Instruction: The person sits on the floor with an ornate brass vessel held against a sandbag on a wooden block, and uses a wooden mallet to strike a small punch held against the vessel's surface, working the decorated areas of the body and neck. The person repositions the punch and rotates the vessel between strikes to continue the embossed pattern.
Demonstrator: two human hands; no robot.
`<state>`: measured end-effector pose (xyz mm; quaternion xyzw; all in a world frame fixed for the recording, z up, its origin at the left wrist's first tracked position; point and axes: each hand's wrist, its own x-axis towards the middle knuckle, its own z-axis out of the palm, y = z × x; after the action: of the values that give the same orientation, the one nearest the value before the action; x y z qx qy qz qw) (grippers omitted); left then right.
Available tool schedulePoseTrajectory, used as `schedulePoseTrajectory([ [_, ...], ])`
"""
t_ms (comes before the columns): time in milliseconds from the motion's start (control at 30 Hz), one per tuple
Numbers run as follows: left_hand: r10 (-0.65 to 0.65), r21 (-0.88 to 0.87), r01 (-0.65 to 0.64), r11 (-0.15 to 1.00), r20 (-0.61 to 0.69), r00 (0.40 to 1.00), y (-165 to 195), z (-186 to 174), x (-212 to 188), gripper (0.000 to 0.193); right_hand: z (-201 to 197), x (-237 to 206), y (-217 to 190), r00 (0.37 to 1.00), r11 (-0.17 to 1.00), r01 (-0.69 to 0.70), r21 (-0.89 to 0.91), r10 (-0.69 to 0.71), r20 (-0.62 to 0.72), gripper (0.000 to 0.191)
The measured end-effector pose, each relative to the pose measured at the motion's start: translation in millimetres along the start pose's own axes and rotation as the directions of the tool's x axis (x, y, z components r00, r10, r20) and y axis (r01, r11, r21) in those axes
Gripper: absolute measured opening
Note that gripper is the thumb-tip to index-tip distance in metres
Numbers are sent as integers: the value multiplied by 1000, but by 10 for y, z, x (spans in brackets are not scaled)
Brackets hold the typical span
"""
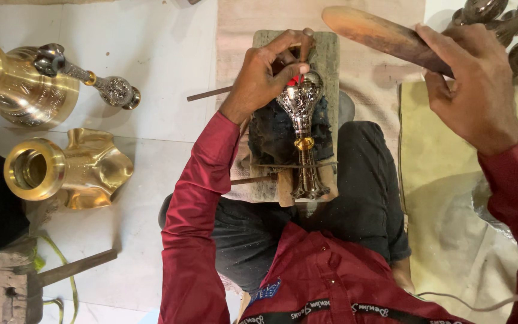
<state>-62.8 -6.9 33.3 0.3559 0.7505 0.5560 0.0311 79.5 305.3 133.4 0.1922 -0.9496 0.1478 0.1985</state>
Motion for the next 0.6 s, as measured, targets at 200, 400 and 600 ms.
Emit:
schedulePoseTrajectory([
  [200,44,-20,-44,999,-2,999,-108,-2,-26,45,-13,89,-21,997,997,67,-26,-68,-24,61],
  [400,21,-45,-21,999,-17,1000,-141,37,-33,45,-18,166,-28,991,993,106,58,-100,-90,56],
  [600,63,-36,-63,997,-7,998,-111,45,-22,46,-113,313,-49,979,973,183,-143,-193,-63,58],
])
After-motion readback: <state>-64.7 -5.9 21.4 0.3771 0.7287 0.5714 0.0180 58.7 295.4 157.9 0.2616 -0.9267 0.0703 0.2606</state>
